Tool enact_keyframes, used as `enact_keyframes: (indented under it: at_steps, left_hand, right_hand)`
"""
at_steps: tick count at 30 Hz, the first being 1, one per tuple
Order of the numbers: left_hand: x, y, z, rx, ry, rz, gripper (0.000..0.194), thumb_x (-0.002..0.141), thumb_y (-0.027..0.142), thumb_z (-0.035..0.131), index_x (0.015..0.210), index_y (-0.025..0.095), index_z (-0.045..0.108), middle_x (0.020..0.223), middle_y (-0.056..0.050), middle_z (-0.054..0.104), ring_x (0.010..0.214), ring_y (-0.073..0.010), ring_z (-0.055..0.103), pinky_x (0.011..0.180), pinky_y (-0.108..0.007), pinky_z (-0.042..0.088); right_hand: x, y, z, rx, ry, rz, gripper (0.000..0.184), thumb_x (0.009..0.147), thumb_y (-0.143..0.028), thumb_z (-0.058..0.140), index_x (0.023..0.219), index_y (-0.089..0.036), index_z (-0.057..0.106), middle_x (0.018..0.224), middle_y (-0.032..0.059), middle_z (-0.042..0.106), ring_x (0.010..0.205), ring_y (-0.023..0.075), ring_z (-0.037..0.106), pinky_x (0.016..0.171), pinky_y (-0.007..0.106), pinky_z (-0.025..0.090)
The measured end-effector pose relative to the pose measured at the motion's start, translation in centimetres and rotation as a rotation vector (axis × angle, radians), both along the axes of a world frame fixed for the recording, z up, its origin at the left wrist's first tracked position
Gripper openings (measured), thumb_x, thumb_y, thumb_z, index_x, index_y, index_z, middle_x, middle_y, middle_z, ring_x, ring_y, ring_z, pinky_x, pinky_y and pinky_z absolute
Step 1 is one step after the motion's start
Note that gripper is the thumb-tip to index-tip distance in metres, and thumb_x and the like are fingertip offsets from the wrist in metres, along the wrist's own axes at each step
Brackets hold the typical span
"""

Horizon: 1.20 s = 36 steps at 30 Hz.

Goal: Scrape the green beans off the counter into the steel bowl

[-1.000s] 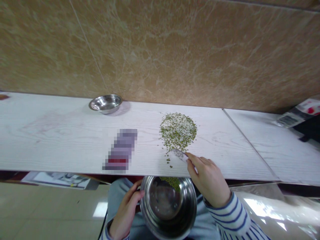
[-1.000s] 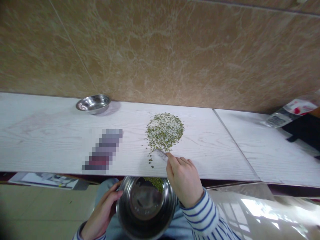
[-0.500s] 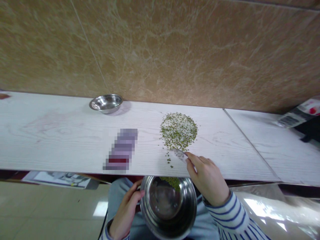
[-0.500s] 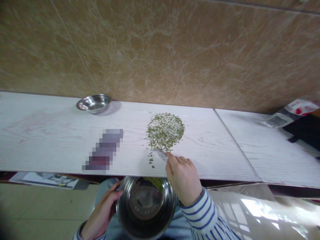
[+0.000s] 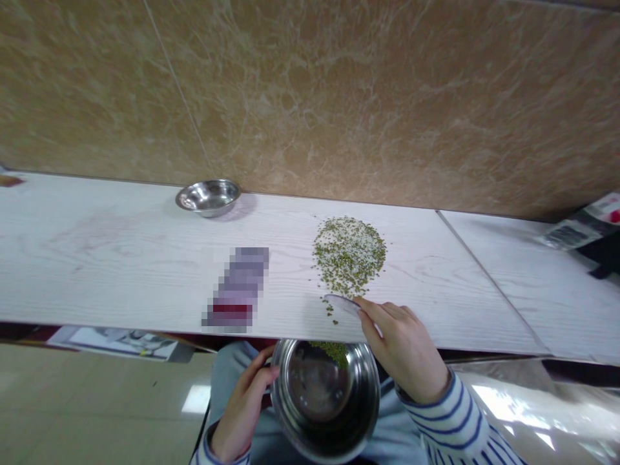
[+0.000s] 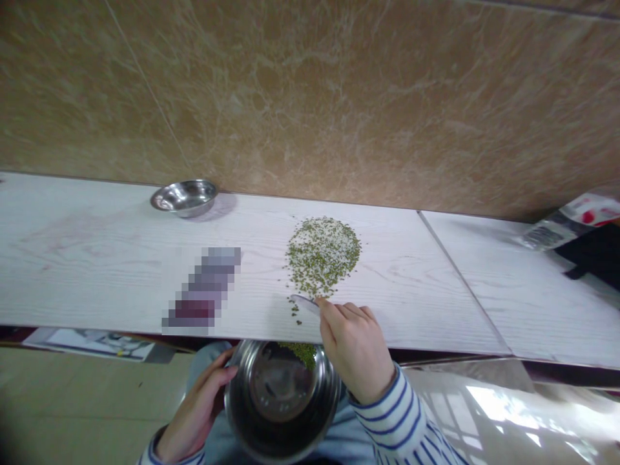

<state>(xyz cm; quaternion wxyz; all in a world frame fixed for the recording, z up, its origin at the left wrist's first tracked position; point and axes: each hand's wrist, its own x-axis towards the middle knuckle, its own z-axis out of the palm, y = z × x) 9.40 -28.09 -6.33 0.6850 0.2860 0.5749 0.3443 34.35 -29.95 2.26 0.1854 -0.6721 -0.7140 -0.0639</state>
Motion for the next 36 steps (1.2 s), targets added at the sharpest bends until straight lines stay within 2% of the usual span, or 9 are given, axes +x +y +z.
enact_keyframes:
  at_steps: [8,12,18,23,29,33,36]
  left_hand:
    - [-0.4,0.1,-0.2,0.017,-0.021,-0.008,0.042,0.071,0.039,0.068,0.108,0.019,0.072,0.098,-0.005,0.079,0.092,-0.0272,0.07,0.062,-0.029,0.051]
    - [-0.9,0.3,-0.6,-0.002,-0.052,-0.045,0.044,0.071,0.039,0.07,0.11,0.019,0.072,0.102,-0.006,0.078,0.1,-0.0286,0.069,0.066,-0.03,0.052]
    - [-1.6,0.4,-1.0,-0.029,-0.022,-0.001,0.051,0.069,0.041,0.072,0.115,0.019,0.069,0.109,-0.007,0.076,0.105,-0.0299,0.067,0.071,-0.032,0.052]
    - [-1.4,0.5,-0.6,-0.009,-0.014,0.005,0.049,0.07,0.04,0.071,0.113,0.018,0.068,0.11,-0.008,0.076,0.101,-0.0294,0.067,0.071,-0.033,0.052]
    - [-0.6,0.5,-0.1,0.003,0.008,-0.037,0.047,0.071,0.04,0.067,0.113,0.019,0.069,0.1,-0.006,0.078,0.095,-0.0284,0.069,0.062,-0.03,0.049]
    - [0.2,0.3,0.6,0.03,-0.019,-0.08,0.043,0.07,0.038,0.066,0.109,0.019,0.072,0.1,-0.005,0.078,0.092,-0.0269,0.068,0.064,-0.03,0.049]
    - [0.8,0.1,1.0,0.04,-0.004,-0.049,0.039,0.071,0.035,0.065,0.106,0.019,0.074,0.097,-0.005,0.079,0.085,-0.025,0.068,0.065,-0.03,0.049]
  right_hand:
    - [-0.1,1.7,0.1,-0.089,-0.026,0.002,0.026,0.097,-0.015,0.052,0.117,-0.021,0.067,0.092,0.0047,0.076,0.084,0.0196,0.069,0.073,0.031,0.043]
    - [-0.6,2.5,0.7,-0.169,-0.041,0.034,0.027,0.096,-0.014,0.055,0.119,-0.023,0.066,0.094,0.0039,0.076,0.087,0.0202,0.069,0.075,0.032,0.043]
    - [-0.9,3.1,1.2,-0.22,-0.05,0.094,0.025,0.096,-0.012,0.056,0.114,-0.024,0.067,0.094,0.0027,0.076,0.089,0.0202,0.069,0.075,0.033,0.042]
    - [-0.7,2.7,1.1,-0.2,-0.039,0.164,0.021,0.094,-0.011,0.058,0.107,-0.024,0.069,0.089,0.002,0.075,0.086,0.0195,0.068,0.073,0.033,0.041]
    - [-0.2,1.6,1.2,-0.178,0.026,0.244,0.019,0.095,-0.014,0.058,0.107,-0.024,0.069,0.096,0.0018,0.076,0.09,0.0191,0.069,0.074,0.032,0.041]
    - [-0.1,0.8,1.2,-0.188,0.053,0.265,0.02,0.095,-0.014,0.058,0.107,-0.025,0.069,0.099,0.0016,0.076,0.09,0.0193,0.069,0.075,0.033,0.042]
    - [-0.1,0.3,1.3,-0.203,0.061,0.271,0.021,0.095,-0.011,0.057,0.107,-0.024,0.068,0.098,0.0019,0.076,0.09,0.02,0.069,0.076,0.034,0.041]
